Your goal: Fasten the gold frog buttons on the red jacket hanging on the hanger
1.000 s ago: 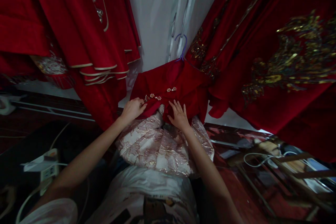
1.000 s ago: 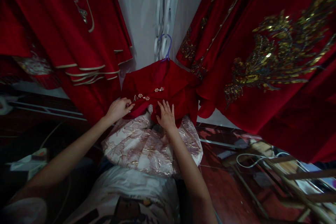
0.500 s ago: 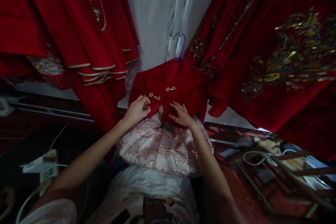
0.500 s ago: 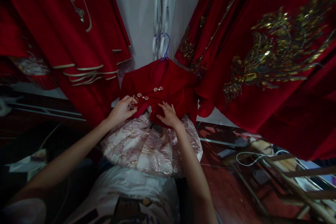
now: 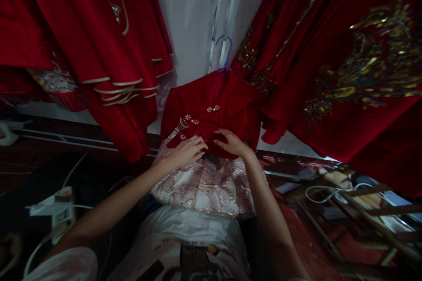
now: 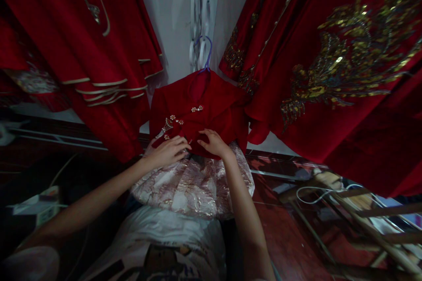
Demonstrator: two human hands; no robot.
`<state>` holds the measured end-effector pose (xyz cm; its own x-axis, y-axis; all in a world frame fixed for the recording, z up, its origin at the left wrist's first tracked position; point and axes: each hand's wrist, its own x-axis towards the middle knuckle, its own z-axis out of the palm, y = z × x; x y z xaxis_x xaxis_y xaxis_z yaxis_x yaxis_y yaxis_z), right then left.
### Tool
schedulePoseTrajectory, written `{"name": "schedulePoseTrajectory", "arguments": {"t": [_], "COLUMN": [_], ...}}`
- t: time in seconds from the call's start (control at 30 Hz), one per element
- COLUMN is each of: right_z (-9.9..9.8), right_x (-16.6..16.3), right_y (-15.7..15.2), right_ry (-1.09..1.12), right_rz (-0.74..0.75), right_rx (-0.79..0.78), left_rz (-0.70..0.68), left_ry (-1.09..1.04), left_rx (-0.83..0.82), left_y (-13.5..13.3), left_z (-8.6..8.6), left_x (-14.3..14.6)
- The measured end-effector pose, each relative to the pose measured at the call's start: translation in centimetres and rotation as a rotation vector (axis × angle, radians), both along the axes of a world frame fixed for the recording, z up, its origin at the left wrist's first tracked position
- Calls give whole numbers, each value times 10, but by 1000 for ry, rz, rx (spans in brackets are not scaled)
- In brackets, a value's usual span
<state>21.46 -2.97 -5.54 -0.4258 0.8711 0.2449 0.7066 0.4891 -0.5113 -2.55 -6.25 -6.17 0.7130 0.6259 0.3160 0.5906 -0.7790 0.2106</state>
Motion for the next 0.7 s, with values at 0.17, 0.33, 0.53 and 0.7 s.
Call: {"name": "schedulePoseTrajectory", "arguments": {"t": [0.17, 0.33, 0.53, 0.7], "right_z": [11, 18, 22, 16], "right_x": [0, -1, -12, -14], "right_y": [-7, -9, -10, -6], "right_ry": [24, 128, 397, 471], "right_rz": [19, -12, -33, -194], "right_rx": [-20, -2, 32, 85], "left_rz": [-73, -83, -145, 115], "left_ry": [311, 294, -31, -177], "left_rx": [-256, -274, -189, 23], "left_y": [-8, -4, -6, 2], "left_z": [-25, -27, 6, 22], "left_x": [2, 0, 5, -4]}}
